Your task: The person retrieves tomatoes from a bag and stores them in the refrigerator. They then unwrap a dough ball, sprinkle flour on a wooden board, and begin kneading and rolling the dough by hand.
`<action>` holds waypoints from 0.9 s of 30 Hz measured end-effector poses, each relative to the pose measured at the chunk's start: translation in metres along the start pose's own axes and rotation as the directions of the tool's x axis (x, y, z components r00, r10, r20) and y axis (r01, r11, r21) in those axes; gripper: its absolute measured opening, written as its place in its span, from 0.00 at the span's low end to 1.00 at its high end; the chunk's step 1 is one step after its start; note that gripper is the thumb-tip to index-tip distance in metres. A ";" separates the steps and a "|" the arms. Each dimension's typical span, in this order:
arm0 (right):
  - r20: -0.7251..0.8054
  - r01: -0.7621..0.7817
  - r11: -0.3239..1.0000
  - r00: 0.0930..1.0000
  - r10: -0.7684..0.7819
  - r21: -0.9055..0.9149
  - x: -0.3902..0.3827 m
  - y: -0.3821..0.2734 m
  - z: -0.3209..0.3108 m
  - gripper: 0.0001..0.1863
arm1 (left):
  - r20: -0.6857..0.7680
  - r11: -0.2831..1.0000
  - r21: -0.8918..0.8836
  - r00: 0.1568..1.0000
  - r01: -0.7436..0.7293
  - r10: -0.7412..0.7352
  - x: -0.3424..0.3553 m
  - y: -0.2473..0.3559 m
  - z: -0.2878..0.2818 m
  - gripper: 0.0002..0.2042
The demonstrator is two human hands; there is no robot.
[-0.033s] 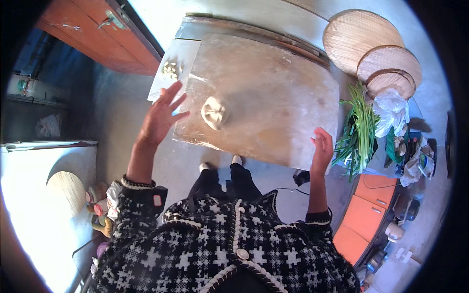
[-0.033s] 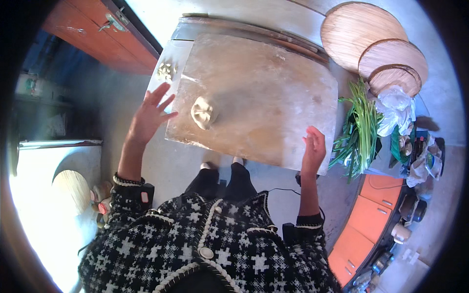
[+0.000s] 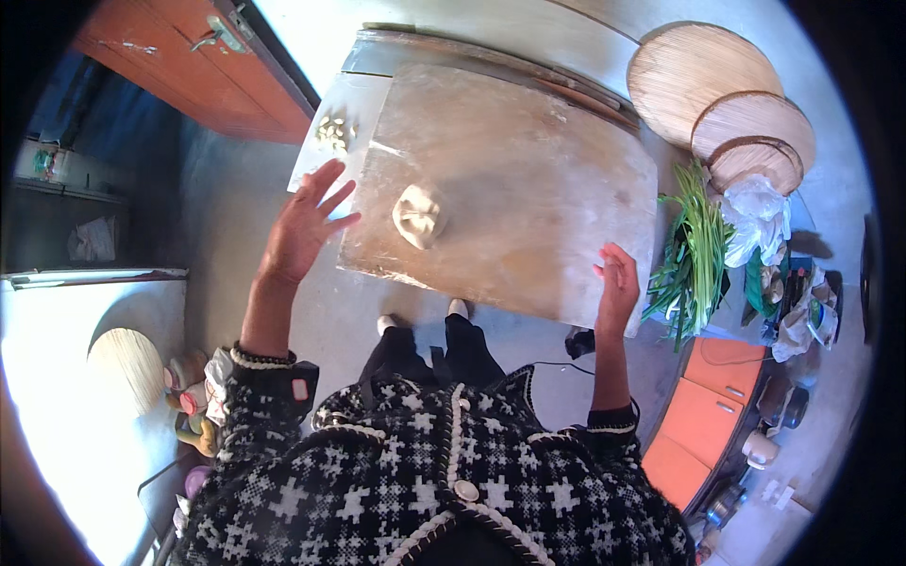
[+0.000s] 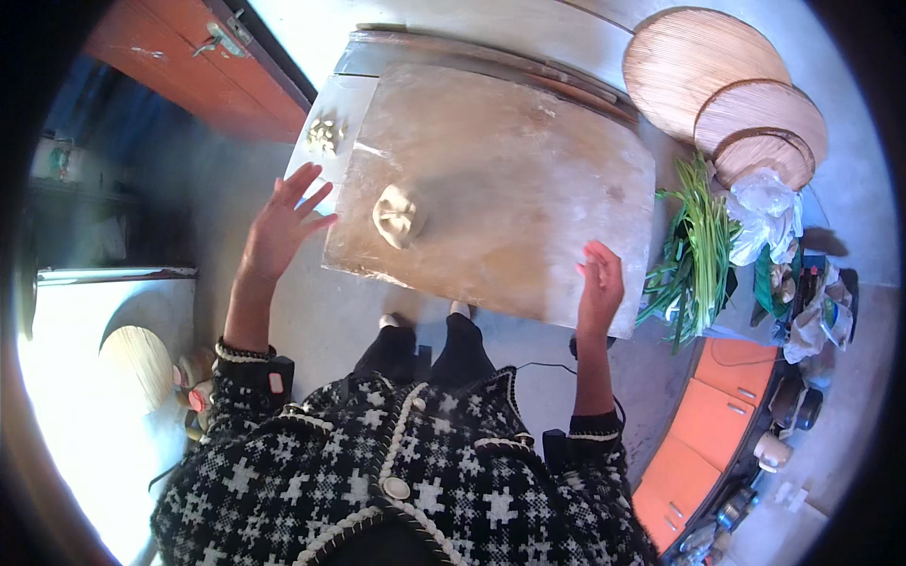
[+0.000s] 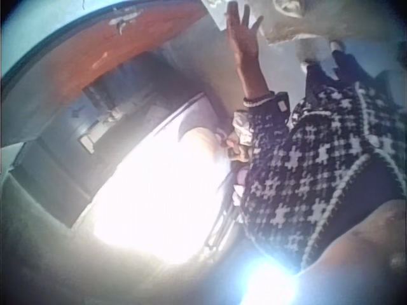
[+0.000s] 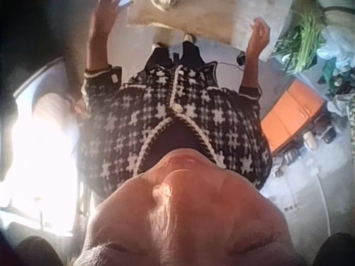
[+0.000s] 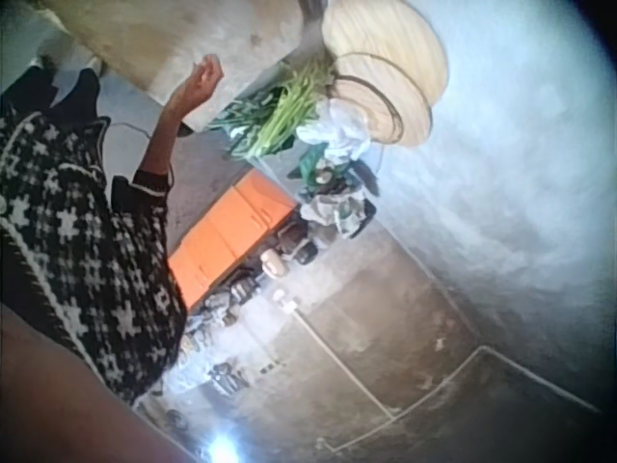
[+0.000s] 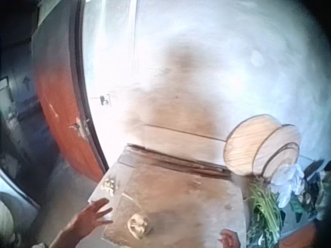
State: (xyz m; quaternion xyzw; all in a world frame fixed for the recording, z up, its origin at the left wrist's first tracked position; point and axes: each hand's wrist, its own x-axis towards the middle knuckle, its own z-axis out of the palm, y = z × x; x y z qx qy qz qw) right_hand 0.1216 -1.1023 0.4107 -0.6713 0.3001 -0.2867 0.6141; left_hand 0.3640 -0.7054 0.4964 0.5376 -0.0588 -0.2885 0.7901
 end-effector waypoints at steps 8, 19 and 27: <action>0.306 0.156 0.979 0.946 -0.109 -0.134 -0.046 -0.018 0.157 0.17 | -0.395 0.980 -0.181 0.919 -0.078 0.000 -0.103 0.024 -0.184 0.13; 0.203 0.179 0.979 0.967 -0.157 -0.098 -0.132 -0.045 0.401 0.14 | -0.488 0.958 -0.235 0.872 -0.164 0.029 -0.262 0.110 -0.417 0.19; 0.486 0.109 0.994 0.868 -0.099 0.008 -0.164 -0.083 0.613 0.26 | -0.379 0.516 -0.643 0.821 -0.566 0.427 -0.227 0.211 -0.498 0.31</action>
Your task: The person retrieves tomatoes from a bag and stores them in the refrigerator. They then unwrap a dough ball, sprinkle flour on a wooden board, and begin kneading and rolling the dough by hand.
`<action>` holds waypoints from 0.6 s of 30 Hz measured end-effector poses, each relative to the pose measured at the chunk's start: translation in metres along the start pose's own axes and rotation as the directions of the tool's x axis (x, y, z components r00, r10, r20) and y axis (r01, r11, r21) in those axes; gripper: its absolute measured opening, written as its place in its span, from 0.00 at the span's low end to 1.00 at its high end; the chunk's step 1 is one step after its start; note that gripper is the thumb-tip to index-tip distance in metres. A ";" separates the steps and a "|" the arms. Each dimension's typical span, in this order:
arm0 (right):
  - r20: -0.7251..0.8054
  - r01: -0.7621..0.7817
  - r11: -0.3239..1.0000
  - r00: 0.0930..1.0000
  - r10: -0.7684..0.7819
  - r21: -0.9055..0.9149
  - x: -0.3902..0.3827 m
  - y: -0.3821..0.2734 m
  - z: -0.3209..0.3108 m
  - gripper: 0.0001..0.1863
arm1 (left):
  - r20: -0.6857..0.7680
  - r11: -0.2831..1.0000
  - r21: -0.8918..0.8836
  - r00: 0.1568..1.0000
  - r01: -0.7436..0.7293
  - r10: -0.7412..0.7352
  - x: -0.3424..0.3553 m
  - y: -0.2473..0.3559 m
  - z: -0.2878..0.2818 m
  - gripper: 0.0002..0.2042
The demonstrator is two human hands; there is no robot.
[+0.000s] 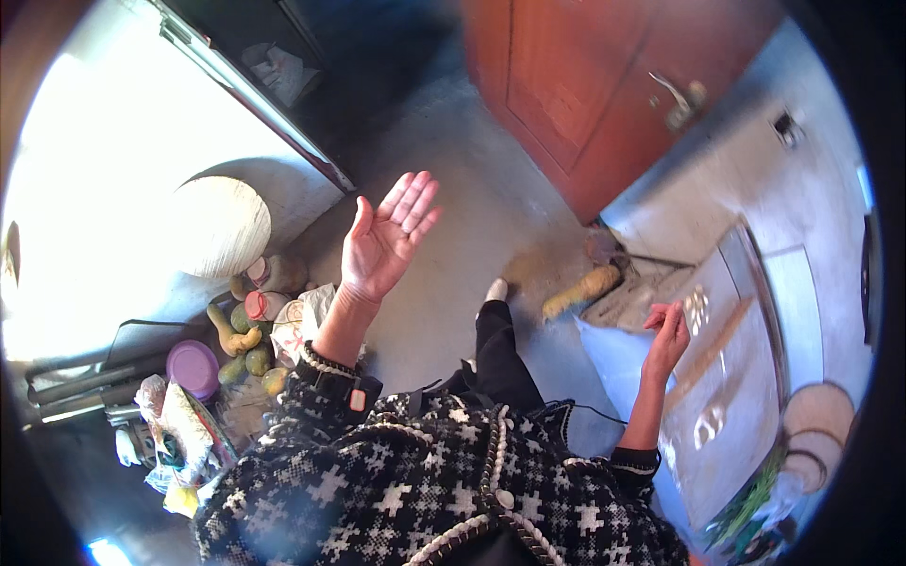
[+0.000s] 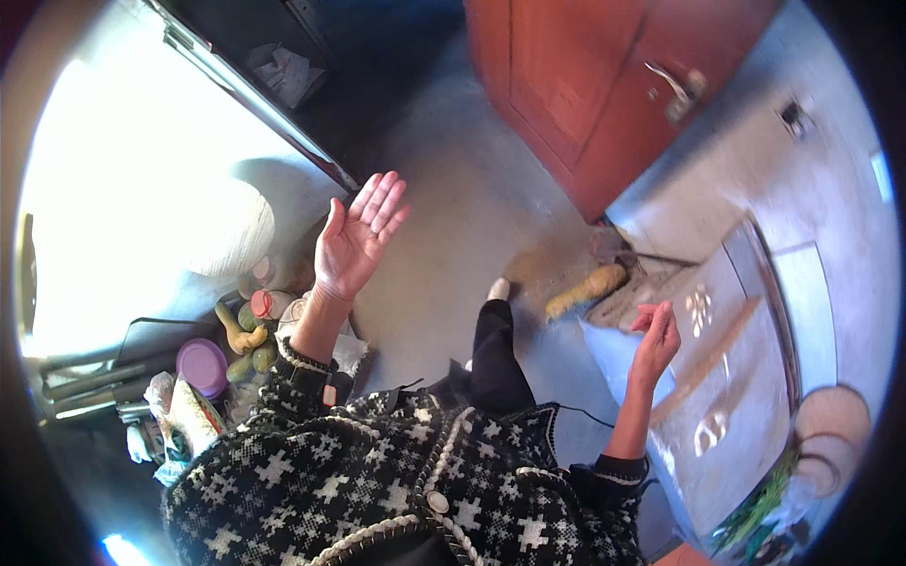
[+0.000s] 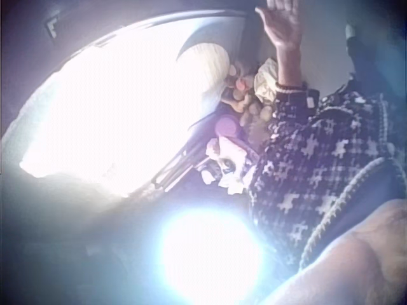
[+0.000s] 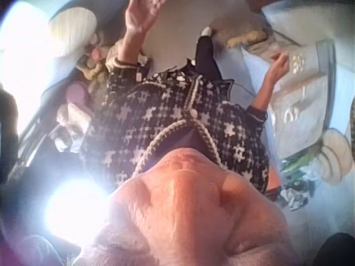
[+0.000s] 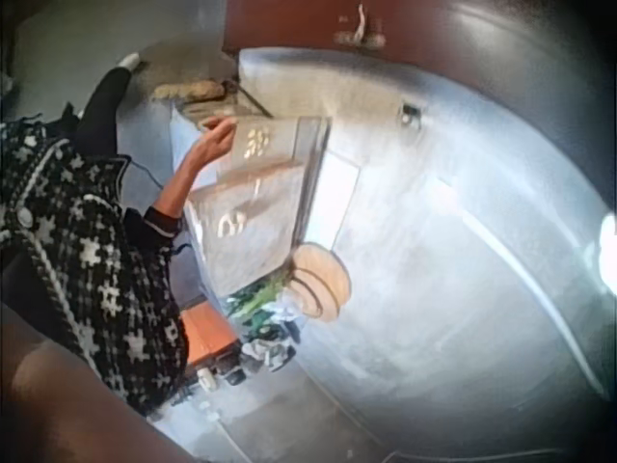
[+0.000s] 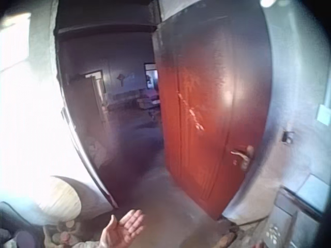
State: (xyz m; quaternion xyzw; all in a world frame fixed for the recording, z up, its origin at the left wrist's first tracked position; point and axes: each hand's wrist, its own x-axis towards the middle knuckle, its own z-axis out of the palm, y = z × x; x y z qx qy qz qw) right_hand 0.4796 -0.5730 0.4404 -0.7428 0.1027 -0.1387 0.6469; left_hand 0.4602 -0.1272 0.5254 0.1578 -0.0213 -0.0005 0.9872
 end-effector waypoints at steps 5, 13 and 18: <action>0.029 -0.100 0.990 0.995 0.098 0.100 0.094 -0.003 0.104 0.27 | 0.015 1.000 0.029 1.000 -0.008 0.007 0.089 0.058 -0.017 0.34; 0.416 -0.089 0.990 0.909 0.036 0.110 0.253 -0.039 0.329 0.13 | -0.313 0.915 0.383 0.915 -0.124 0.255 0.166 0.199 -0.093 0.19; 0.644 -0.086 0.992 0.765 0.008 0.089 0.312 -0.061 0.468 0.09 | -0.465 0.875 0.459 0.797 -0.156 0.386 0.176 0.251 -0.131 0.12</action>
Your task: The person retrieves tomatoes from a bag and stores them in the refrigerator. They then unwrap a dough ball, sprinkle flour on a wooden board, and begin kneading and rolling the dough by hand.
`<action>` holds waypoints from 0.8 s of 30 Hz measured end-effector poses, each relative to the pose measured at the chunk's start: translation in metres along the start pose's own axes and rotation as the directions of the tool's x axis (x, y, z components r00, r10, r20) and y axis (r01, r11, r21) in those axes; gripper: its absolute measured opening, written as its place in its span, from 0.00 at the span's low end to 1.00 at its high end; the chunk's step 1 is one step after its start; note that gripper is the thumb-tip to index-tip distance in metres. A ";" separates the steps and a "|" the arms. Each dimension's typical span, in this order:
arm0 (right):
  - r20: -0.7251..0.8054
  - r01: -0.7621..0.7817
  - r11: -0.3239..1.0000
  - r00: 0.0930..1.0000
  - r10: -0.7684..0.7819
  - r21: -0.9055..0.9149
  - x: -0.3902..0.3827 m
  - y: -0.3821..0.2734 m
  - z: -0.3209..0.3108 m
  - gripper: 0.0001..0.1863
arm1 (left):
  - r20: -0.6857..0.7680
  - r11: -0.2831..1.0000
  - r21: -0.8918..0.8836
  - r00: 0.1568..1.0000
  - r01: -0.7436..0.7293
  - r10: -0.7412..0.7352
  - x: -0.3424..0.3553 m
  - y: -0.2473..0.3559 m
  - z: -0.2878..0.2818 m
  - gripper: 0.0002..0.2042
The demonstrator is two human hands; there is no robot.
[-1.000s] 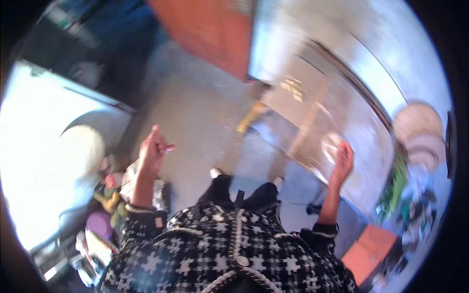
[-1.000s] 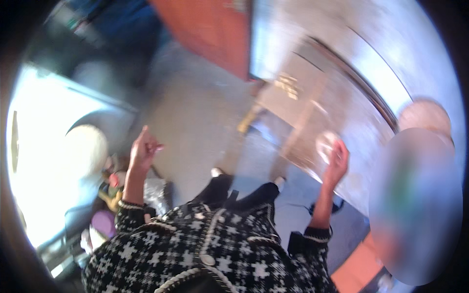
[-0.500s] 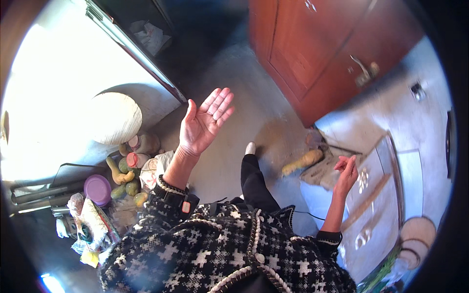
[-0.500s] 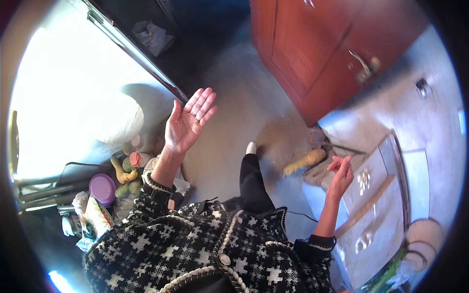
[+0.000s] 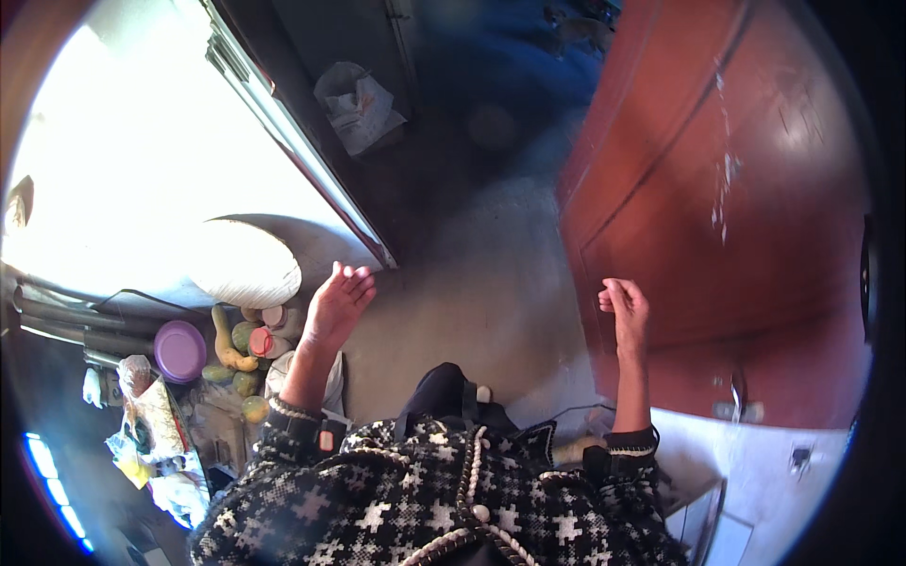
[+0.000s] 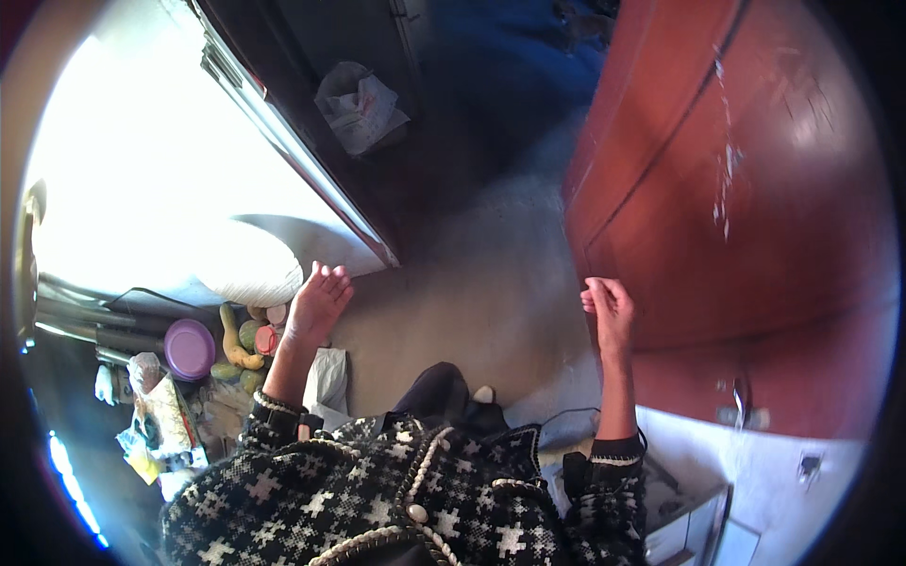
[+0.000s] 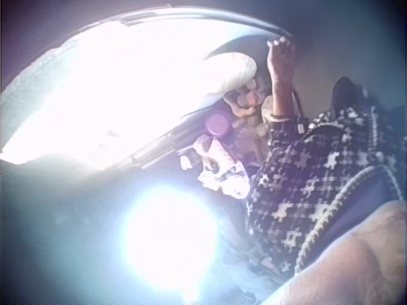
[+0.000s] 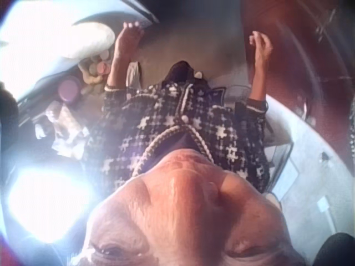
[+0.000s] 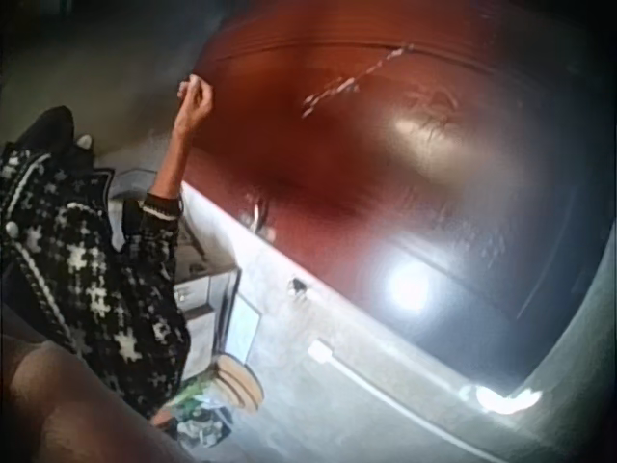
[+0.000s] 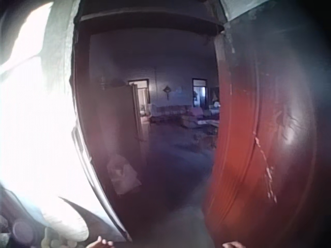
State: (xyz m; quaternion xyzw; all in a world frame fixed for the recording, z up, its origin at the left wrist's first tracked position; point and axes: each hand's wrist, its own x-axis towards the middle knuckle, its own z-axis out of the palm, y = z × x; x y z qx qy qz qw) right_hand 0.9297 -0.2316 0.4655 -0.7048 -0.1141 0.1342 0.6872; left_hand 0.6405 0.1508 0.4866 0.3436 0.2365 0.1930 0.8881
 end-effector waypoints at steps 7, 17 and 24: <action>0.228 0.034 0.998 0.973 -0.043 0.044 0.178 0.004 0.128 0.11 | -0.136 0.995 0.032 0.986 -0.094 0.098 0.119 0.045 -0.023 0.12; 0.394 0.040 0.990 0.919 0.017 -0.136 0.414 0.021 0.290 0.12 | -0.132 0.995 0.100 0.991 -0.004 0.018 0.334 0.091 -0.001 0.13; 0.484 0.416 0.868 0.838 -0.251 -0.271 0.538 0.080 0.414 0.13 | -0.262 0.973 0.210 0.964 0.099 -0.041 0.357 0.091 -0.001 0.14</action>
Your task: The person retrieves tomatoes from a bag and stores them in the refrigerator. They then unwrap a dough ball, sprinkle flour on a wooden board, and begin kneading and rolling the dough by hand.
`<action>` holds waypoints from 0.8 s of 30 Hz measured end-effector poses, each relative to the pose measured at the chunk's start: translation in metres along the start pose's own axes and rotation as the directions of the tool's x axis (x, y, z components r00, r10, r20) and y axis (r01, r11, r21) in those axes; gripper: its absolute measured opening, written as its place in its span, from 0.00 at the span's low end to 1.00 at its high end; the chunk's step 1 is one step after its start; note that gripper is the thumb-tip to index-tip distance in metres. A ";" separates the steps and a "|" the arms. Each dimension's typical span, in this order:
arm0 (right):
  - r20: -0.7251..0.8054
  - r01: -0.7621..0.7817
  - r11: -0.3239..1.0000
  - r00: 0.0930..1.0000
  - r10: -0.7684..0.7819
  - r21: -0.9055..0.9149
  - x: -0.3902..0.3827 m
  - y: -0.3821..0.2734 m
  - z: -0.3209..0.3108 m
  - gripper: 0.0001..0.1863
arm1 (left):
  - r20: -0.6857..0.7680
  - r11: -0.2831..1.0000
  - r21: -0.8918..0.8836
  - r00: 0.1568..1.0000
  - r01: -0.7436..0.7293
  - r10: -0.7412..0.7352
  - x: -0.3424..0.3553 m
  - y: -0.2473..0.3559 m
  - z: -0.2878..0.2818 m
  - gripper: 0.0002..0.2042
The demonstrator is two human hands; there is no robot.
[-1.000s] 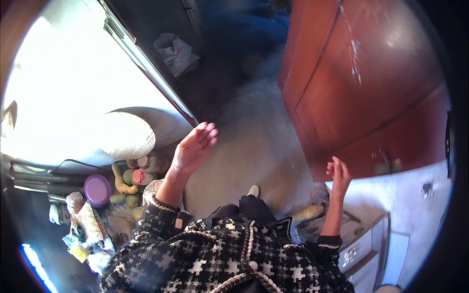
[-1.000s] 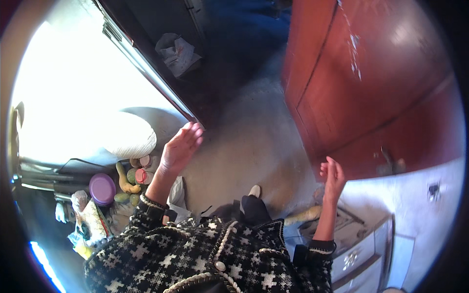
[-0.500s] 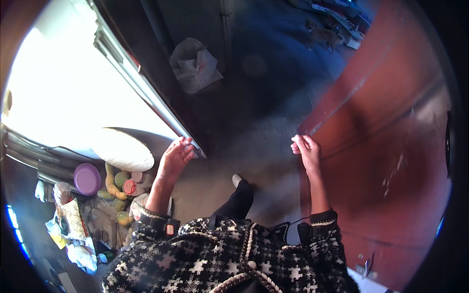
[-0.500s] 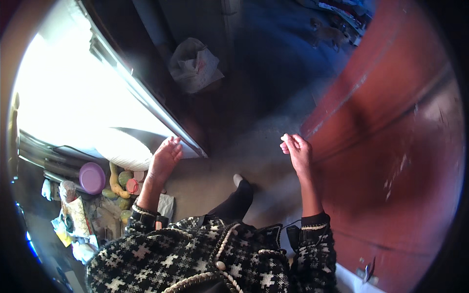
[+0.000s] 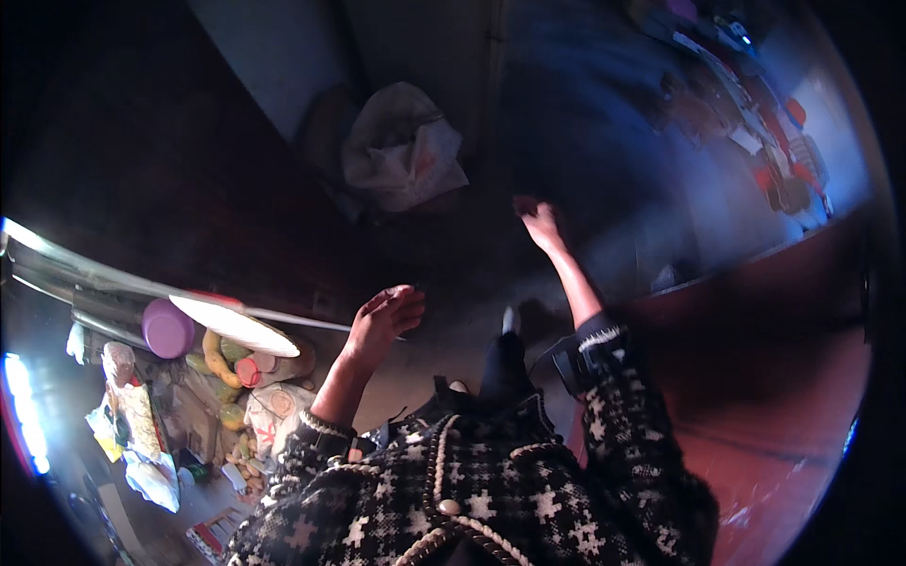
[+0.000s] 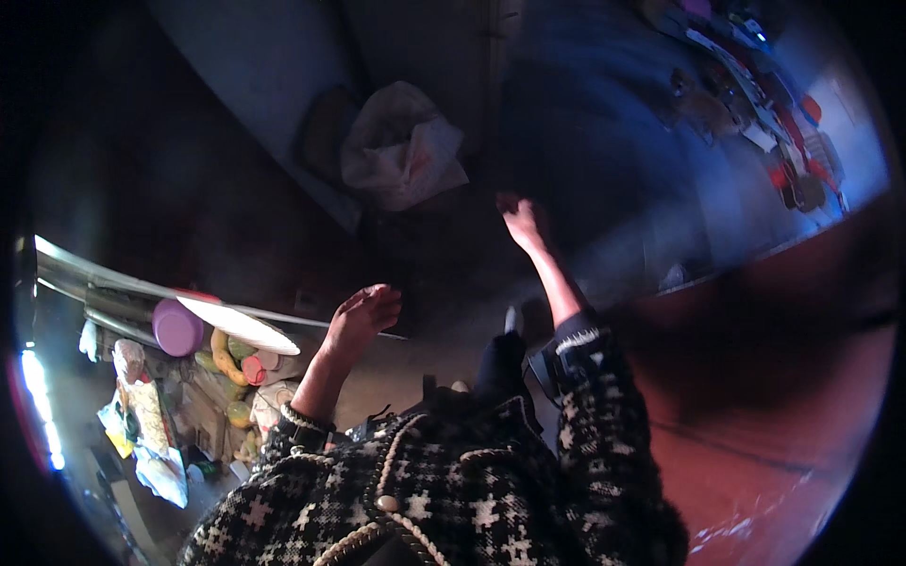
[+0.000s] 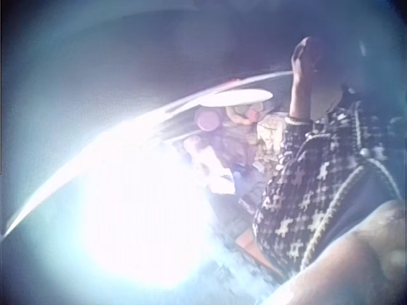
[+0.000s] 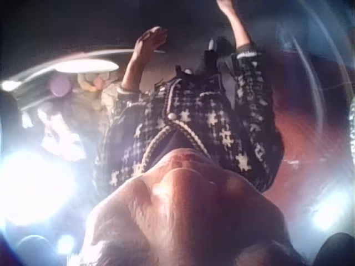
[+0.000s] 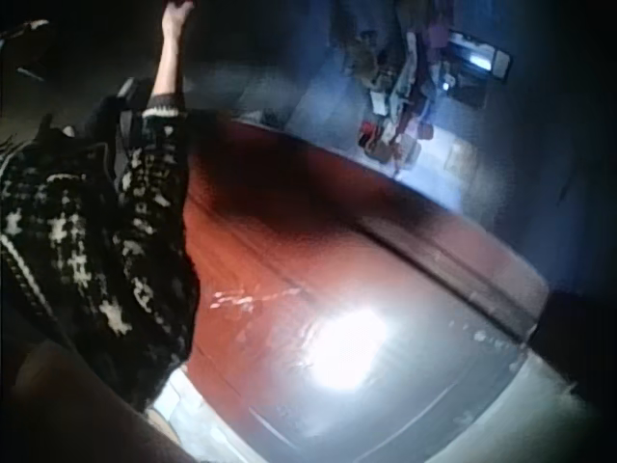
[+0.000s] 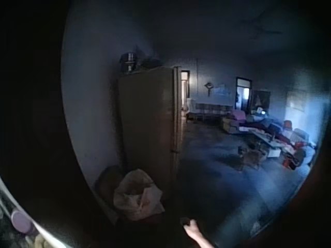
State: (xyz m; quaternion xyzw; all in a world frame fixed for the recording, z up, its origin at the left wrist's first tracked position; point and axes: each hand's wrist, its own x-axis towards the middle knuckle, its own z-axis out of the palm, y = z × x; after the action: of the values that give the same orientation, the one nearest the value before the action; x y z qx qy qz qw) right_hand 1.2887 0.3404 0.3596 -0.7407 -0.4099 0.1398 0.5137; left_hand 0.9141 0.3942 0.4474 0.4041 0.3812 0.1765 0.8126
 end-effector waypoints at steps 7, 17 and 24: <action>0.235 0.266 0.918 0.951 -0.200 -0.295 0.135 -0.014 0.098 0.20 | -0.008 0.987 -0.078 0.990 -0.142 0.141 0.006 -0.014 -0.053 0.18; 0.460 0.608 0.521 0.794 -0.397 -0.599 0.295 -0.022 0.309 0.16 | -0.332 0.949 0.019 0.894 -0.313 0.301 0.071 0.071 -0.143 0.17; 0.677 0.709 0.599 0.649 -0.347 -0.373 0.246 -0.038 0.347 0.20 | -0.545 0.941 0.055 0.780 -0.333 0.308 0.074 0.096 -0.161 0.15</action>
State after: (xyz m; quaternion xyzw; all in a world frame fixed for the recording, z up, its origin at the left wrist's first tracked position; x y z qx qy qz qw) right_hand 1.2071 0.7547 0.2948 -0.6278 -0.7674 0.0346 0.1257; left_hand 0.8413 0.5806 0.4265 0.3776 0.5183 0.4282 0.6367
